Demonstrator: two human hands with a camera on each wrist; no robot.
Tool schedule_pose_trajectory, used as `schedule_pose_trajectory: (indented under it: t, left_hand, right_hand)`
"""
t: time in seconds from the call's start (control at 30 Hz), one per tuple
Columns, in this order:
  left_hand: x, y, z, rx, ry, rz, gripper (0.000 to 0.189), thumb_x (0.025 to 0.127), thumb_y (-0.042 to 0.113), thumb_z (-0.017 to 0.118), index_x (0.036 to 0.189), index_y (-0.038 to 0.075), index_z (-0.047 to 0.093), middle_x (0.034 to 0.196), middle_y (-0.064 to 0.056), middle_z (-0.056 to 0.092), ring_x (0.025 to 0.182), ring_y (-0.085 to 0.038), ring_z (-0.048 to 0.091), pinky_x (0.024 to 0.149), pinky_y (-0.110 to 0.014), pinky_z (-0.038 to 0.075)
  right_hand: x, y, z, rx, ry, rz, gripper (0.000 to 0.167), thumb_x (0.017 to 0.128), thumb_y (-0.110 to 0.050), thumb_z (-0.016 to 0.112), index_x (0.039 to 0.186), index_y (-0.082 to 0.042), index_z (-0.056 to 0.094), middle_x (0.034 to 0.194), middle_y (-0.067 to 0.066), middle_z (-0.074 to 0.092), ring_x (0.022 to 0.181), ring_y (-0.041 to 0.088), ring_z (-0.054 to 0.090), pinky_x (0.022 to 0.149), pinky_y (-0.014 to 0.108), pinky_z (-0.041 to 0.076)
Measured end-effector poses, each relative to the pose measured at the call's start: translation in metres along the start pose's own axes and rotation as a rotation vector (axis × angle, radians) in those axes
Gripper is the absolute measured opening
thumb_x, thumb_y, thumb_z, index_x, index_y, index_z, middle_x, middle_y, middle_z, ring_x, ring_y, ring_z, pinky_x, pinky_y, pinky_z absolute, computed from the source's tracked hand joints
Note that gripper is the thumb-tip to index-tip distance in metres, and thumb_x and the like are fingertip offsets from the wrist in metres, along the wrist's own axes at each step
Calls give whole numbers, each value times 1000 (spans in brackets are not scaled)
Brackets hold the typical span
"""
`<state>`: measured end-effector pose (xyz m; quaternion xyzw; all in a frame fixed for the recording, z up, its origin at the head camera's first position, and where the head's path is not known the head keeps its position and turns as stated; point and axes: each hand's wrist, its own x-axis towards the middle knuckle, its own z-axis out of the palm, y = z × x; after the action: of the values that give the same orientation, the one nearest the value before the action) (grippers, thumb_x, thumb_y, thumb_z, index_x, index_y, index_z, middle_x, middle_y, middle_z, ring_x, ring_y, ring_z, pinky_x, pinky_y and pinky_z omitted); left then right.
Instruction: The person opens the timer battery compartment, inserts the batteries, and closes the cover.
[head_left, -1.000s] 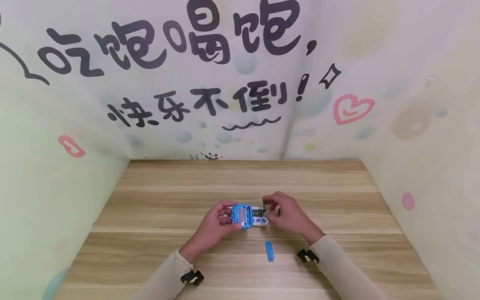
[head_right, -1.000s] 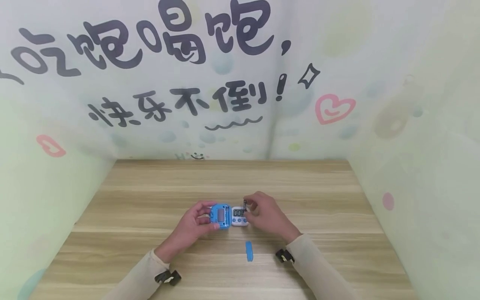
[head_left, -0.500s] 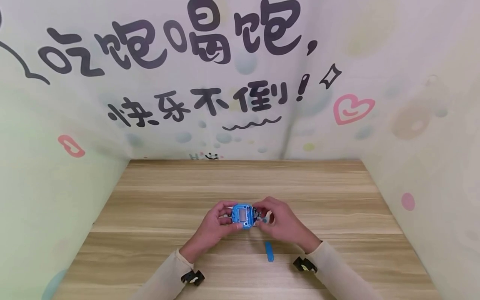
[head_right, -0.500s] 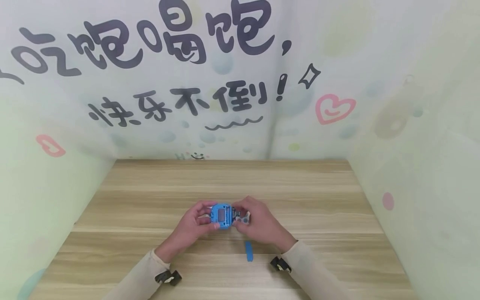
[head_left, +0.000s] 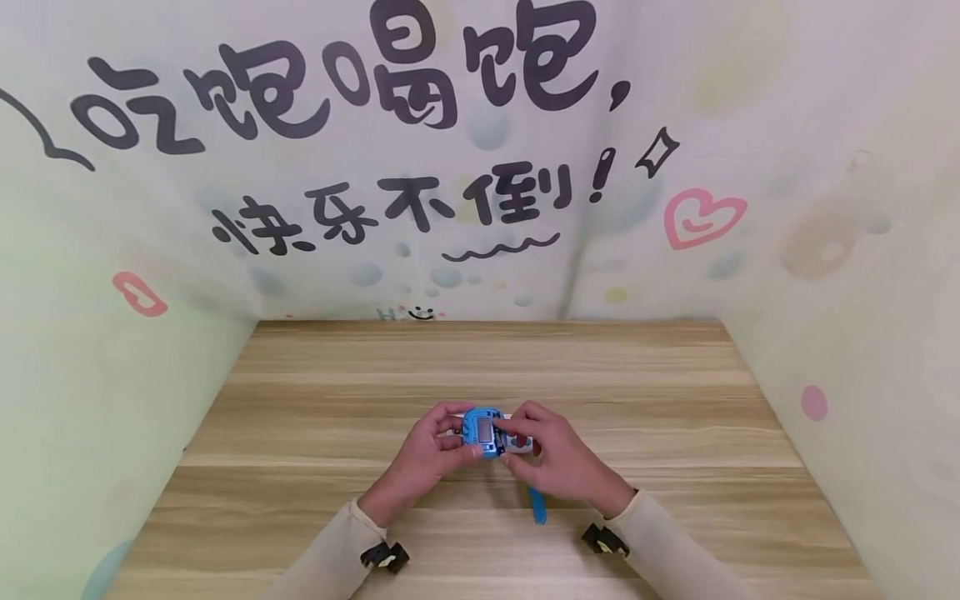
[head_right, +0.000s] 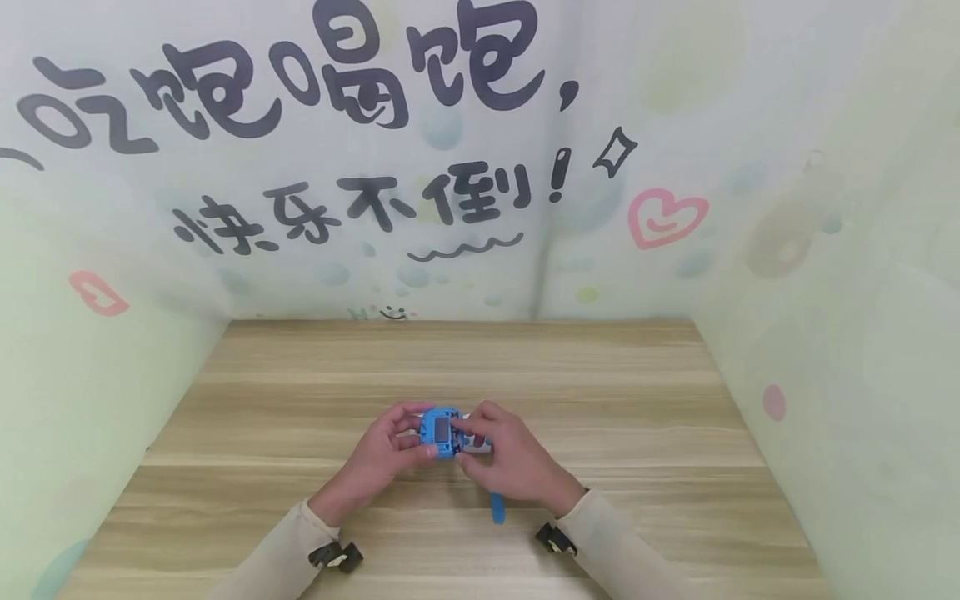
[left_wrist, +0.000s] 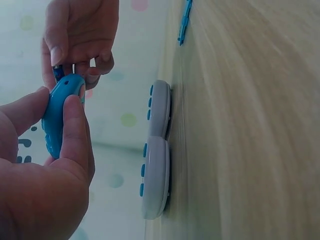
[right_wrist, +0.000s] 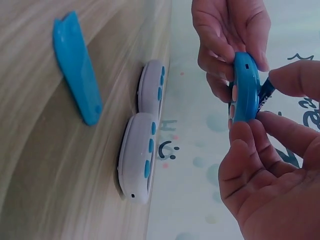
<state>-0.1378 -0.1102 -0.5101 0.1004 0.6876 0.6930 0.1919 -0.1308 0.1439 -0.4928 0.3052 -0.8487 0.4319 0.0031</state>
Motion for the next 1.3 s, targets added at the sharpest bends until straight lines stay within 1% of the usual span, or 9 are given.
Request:
schedule_pose_trajectory:
  t: [0.17, 0.3, 0.43, 0.57, 0.73, 0.83, 0.97, 1.2, 1.3]
  left_hand:
    - [1, -1, -1, -26, 1, 1, 67, 93, 15, 83, 151, 8, 49, 131, -21, 62, 104, -19, 70, 86, -27, 64]
    - [-1, 2, -1, -39, 2, 6, 67, 93, 14, 83, 151, 8, 49, 131, -20, 62, 104, -19, 69, 86, -28, 64]
    - [-2, 2, -1, -42, -3, 9, 67, 94, 14, 82, 151, 8, 48, 131, -20, 62, 105, -19, 68, 87, -29, 64]
    - [-3, 2, -1, -38, -15, 15, 66, 94, 13, 82, 151, 8, 48, 131, -20, 62, 105, -20, 68, 87, -29, 64]
    - [-5, 3, 0, -17, -37, 33, 66, 94, 15, 82, 151, 7, 49, 132, -22, 62, 104, -21, 69, 88, -30, 64]
    - [-6, 3, 2, -4, -45, 43, 66, 93, 15, 83, 150, 6, 50, 132, -24, 63, 104, -20, 70, 88, -30, 64]
    - [-7, 3, 4, 12, -42, 46, 65, 94, 12, 82, 150, 4, 50, 131, -24, 63, 102, -19, 70, 87, -29, 64]
    - [-10, 3, 6, 49, -23, 39, 66, 92, 12, 83, 149, 5, 51, 128, -21, 64, 100, -20, 70, 84, -25, 62]
    - [-11, 4, 7, 63, -20, 44, 65, 92, 12, 84, 148, 6, 53, 127, -20, 64, 98, -21, 69, 83, -24, 61]
  right_hand:
    - [0, -2, 0, -4, 6, -10, 41, 96, -24, 79, 134, -10, 74, 107, 0, 63, 89, 17, 61, 67, 29, 58]
    - [1, -3, -1, -12, 15, 12, 39, 99, -32, 76, 133, -13, 74, 110, 1, 64, 90, 19, 63, 67, 29, 59]
    - [2, -4, -3, -16, 28, 17, 42, 97, -28, 79, 136, -14, 70, 117, -1, 65, 92, 22, 67, 69, 30, 61]
    - [3, -3, -4, 15, 11, 26, 48, 96, -25, 80, 140, -14, 66, 129, 0, 67, 99, 24, 73, 72, 30, 64]
    - [5, -3, -3, 34, -16, 28, 53, 96, -22, 78, 145, -11, 62, 138, 3, 68, 101, 15, 73, 78, 31, 65]
    - [5, -3, -2, 50, -15, 20, 54, 93, -16, 77, 144, -7, 63, 135, 6, 70, 97, 10, 72, 79, 33, 66]
    - [5, -3, 0, 73, -5, 32, 51, 90, -12, 78, 139, -5, 67, 130, 6, 73, 94, 7, 73, 80, 35, 66]
    - [4, -4, 3, 126, 27, 62, 50, 85, -8, 82, 134, -9, 69, 121, 4, 75, 93, 9, 73, 84, 45, 66]
    - [3, -2, 4, 160, 23, 68, 51, 83, -5, 83, 132, -10, 68, 117, 4, 75, 92, 11, 73, 84, 46, 65]
